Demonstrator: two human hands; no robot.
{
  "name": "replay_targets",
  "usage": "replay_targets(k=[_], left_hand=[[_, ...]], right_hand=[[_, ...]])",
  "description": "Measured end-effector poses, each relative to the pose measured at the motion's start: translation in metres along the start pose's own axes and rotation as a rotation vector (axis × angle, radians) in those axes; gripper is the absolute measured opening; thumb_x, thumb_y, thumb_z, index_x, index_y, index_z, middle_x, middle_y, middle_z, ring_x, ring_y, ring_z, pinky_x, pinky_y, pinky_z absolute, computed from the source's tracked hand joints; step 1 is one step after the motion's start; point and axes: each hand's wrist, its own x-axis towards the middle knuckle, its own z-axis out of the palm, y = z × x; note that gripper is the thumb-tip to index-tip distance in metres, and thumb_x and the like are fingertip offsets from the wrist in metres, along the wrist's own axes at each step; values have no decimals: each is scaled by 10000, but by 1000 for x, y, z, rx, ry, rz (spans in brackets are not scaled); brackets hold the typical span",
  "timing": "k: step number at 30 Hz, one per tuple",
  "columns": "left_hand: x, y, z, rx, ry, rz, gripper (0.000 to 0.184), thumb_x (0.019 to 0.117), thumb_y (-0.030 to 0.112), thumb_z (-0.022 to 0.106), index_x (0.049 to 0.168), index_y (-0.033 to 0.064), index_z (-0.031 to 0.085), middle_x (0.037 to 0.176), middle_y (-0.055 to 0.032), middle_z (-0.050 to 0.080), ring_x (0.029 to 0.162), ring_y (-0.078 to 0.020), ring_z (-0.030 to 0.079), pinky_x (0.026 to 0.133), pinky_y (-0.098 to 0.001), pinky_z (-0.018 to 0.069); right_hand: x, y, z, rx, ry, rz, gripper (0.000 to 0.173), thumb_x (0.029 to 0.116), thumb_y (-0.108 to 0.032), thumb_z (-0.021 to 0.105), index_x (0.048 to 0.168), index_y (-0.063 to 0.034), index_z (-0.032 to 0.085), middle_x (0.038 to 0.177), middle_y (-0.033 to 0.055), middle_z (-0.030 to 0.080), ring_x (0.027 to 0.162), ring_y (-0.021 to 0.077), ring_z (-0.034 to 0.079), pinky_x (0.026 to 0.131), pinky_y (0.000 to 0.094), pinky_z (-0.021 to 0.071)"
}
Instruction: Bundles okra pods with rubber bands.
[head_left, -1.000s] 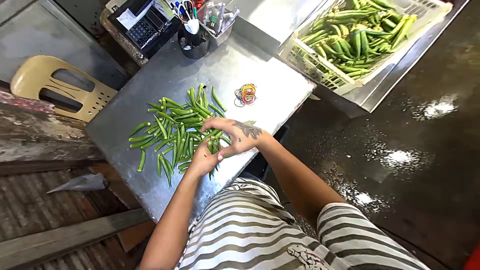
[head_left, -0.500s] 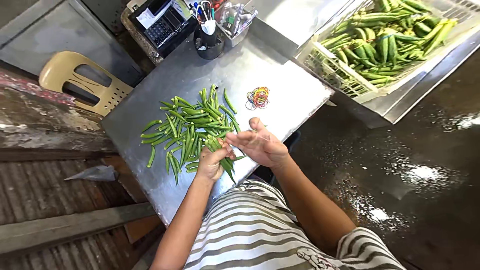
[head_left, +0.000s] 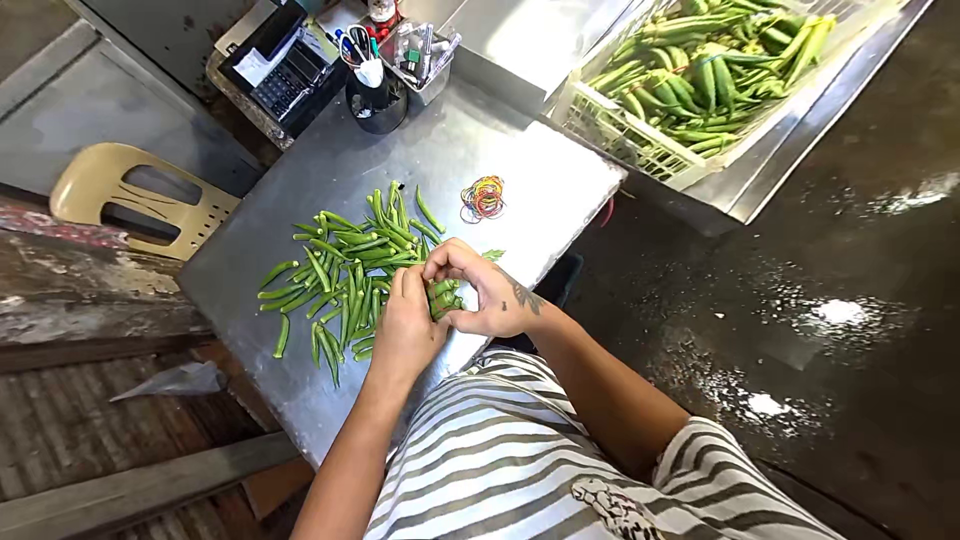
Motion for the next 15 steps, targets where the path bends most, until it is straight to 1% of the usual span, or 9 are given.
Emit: replay_targets(k=[1,3,5,7,8,9,12,14,15], left_hand=[[-2,0,1,-30,14,8,682,708,142,837,1317,20,555,1149,-137,624,983,-253,667,830,-442,598],[-4,-1,3,-116,38,37,866,679,226,881,1429,36,491,1206,-146,617,1003,-236,658,855,-428,595],[-6,-2,6,-235,56,83,1088,647,452,929,1510,48,402,1285,-166,581,1018,-212,670,846,-397,614],[-9,-7,1,-425,101,117,1201,643,589,910,1536,27,336,1369,-187,532,1098,-240,652,880,-407,612],[-12,-10,-4,-546,116,107,1195,671,575,905,1541,12,309,1395,-192,512,1124,-258,650,890,-417,615],[-15,-13,-12,-645,123,82,1168,710,564,886,1535,-6,287,1403,-187,504,1120,-260,656,881,-413,621],[-24,-27,-32,-732,118,-28,1076,770,535,846,1508,-21,294,1357,-156,531,987,-218,702,781,-355,646],[-29,-34,-37,-717,108,-102,988,783,469,845,1482,-13,340,1312,-139,572,909,-203,721,731,-338,653],[-31,-36,-37,-713,98,-138,940,793,432,838,1472,-8,359,1294,-131,587,889,-201,724,722,-340,654]], right_hand=[[-3,3,-1,-8,-27,-17,466,758,-140,792,1187,-77,621,1208,66,601,1102,160,610,899,332,578],[-7,6,-7,-26,-109,-17,368,848,-173,812,1162,-55,663,1158,75,666,1048,140,660,876,329,600],[-14,9,-30,5,-172,67,257,898,-174,769,1100,-28,705,1063,72,684,946,105,658,813,276,576],[-24,12,-72,99,-71,195,211,902,-110,726,1078,-1,686,948,77,700,760,100,651,687,281,577],[-32,13,-97,117,37,252,215,901,-92,691,1095,-4,661,929,83,692,689,111,635,624,296,571],[-39,13,-125,109,187,309,222,906,-80,673,1114,-6,651,956,95,692,673,139,640,607,329,581],[-47,10,-201,-30,791,351,304,921,-120,707,1179,8,610,962,127,693,693,196,676,655,397,616],[-43,2,-243,-144,1118,301,541,912,-214,759,1345,12,525,1144,170,661,890,234,709,787,416,631],[-40,-2,-259,-235,1213,269,687,884,-266,791,1431,-15,459,1296,175,617,1054,234,685,879,397,608]])
